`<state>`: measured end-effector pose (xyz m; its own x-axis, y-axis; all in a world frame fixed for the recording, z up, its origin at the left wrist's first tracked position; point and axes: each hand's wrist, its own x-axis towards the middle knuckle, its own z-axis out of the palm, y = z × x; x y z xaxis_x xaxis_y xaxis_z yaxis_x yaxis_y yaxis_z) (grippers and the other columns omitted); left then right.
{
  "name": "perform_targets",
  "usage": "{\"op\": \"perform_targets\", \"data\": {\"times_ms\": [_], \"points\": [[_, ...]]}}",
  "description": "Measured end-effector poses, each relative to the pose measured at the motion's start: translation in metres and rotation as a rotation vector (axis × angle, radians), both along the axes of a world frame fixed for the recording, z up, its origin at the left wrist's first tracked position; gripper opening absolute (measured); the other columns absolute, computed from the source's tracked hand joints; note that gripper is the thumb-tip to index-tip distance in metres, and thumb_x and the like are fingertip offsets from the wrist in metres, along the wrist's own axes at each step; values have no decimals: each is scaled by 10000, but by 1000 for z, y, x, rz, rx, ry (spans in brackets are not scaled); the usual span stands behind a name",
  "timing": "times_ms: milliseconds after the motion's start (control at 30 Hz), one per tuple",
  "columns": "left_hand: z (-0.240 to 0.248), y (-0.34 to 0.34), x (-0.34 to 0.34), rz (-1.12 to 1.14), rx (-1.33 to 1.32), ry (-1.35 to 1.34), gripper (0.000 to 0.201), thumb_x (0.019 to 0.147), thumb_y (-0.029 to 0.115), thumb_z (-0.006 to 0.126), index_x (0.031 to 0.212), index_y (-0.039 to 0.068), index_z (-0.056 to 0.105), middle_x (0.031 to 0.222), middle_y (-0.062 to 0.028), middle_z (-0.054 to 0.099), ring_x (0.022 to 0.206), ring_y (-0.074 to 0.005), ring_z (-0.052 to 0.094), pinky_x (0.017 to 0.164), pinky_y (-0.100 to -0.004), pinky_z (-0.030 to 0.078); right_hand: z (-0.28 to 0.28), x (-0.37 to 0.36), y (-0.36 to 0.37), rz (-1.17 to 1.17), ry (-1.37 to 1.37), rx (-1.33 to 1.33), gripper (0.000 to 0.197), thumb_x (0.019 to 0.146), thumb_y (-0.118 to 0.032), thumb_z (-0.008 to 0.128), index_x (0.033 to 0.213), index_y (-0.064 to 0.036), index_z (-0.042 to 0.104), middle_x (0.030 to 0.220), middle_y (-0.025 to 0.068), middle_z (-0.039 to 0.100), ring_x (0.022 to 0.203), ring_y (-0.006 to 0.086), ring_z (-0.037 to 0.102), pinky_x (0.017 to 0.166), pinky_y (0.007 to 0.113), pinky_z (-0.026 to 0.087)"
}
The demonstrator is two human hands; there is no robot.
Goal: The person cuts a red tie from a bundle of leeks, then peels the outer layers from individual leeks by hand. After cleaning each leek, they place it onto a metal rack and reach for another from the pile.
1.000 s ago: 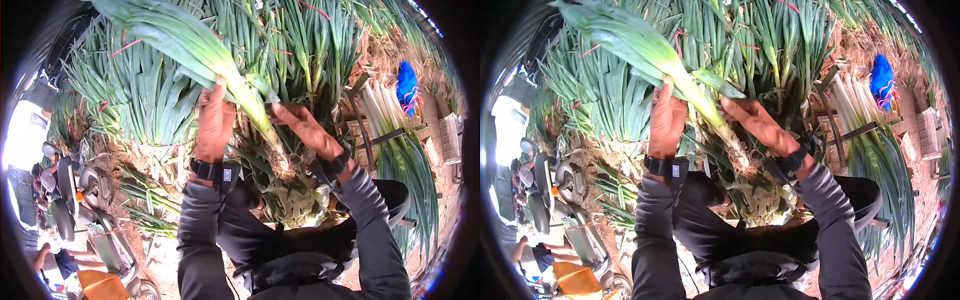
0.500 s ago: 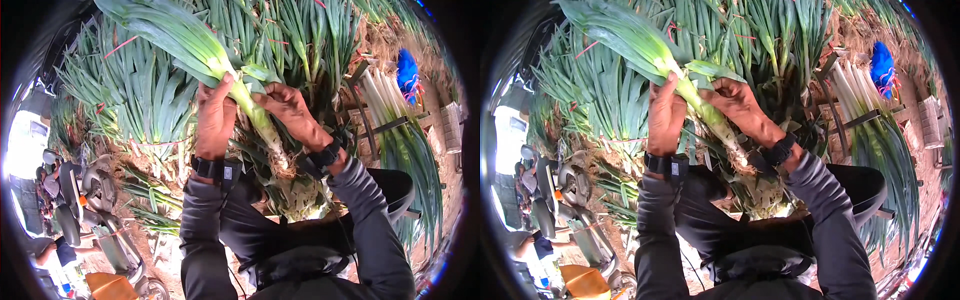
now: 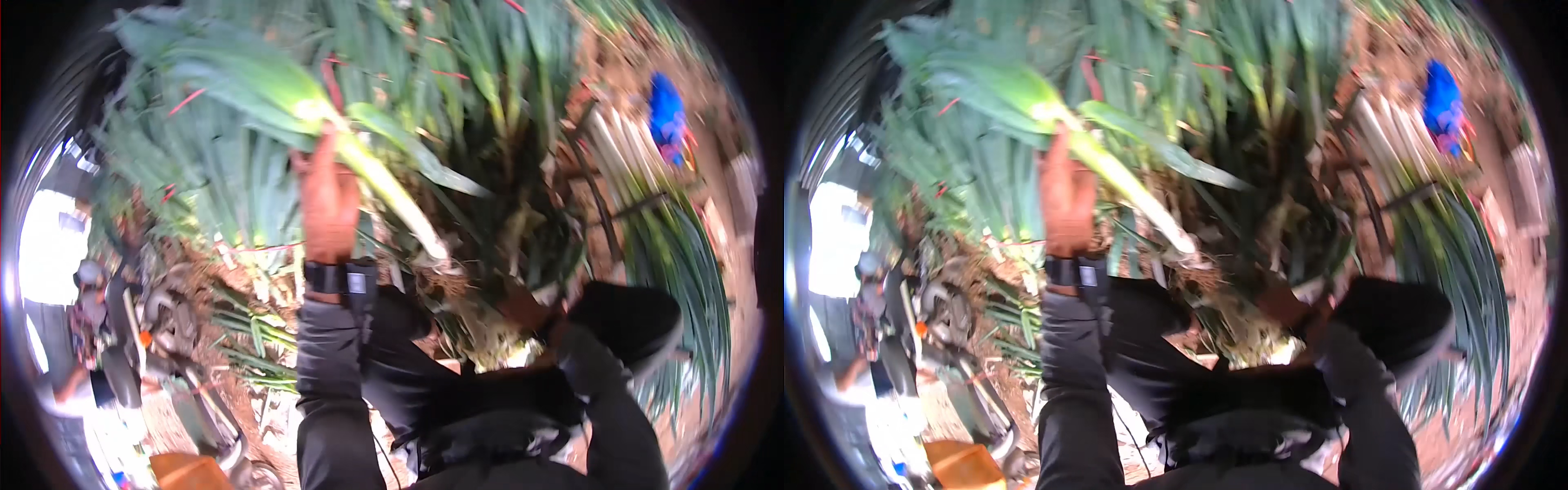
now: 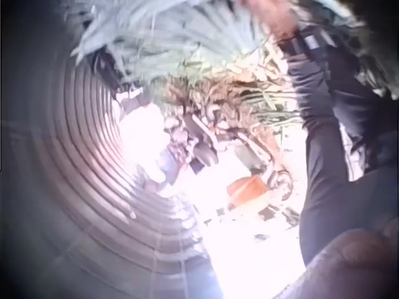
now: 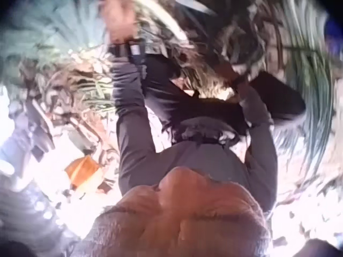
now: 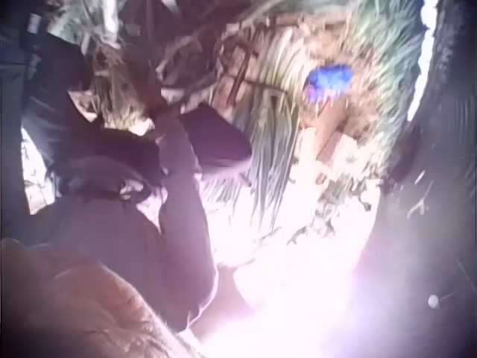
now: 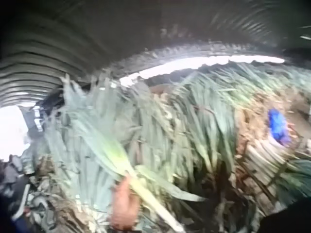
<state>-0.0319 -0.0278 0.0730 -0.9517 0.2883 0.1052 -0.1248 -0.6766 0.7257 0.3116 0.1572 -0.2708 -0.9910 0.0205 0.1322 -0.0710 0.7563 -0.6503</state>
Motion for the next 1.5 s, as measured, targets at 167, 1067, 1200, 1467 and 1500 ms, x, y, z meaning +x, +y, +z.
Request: {"op": "perform_targets", "data": {"times_ms": [167, 1067, 1200, 1467, 1500], "points": [[9, -47, 4, 23, 7, 143, 401, 934, 100, 703, 1304, 89, 548, 1131, -63, 682, 1015, -191, 651, 893, -391, 534, 145, -71, -28, 170, -280, -117, 314, 920, -304, 617, 1006, -10, 686, 804, 137, 669, 755, 255, 677, 752, 463, 540], [6, -37, 21, -177, 88, 77, 468, 981, 262, 653, 1307, -48, 525, 1258, -155, 646, 1259, -293, 568, 1193, -439, 362, 258, -231, -41, -24, 282, -60, 319, 793, -87, 650, 1108, -43, 679, 939, 187, 673, 893, 414, 644, 750, 471, 512], [7, -29, 12, -222, 151, 103, 388, 981, 219, 654, 1272, -19, 560, 1172, -142, 673, 1212, -307, 608, 1143, -483, 415, 147, -160, 4, -188, -204, 399, 355, 830, -269, 720, 1124, -74, 678, 990, 193, 687, 948, 398, 665, 774, 451, 531], [-4, -19, 4, -153, -76, 130, 376, 949, 85, 668, 1299, 10, 552, 1203, -121, 649, 1165, -300, 634, 1051, -479, 484, 330, -214, -65, -44, 668, 108, 518, 826, -91, 723, 1307, -21, 547, 1226, 193, 612, 1054, 359, 634, 890, 407, 539], [-3, -7, 7, -183, -39, 150, 385, 944, 75, 660, 1308, 15, 549, 1204, -116, 650, 1165, -279, 623, 1022, -458, 483, 330, -222, -63, -56, 683, 264, 532, 814, -80, 715, 1310, -15, 536, 1257, 196, 593, 1065, 361, 624, 900, 409, 536]]}}
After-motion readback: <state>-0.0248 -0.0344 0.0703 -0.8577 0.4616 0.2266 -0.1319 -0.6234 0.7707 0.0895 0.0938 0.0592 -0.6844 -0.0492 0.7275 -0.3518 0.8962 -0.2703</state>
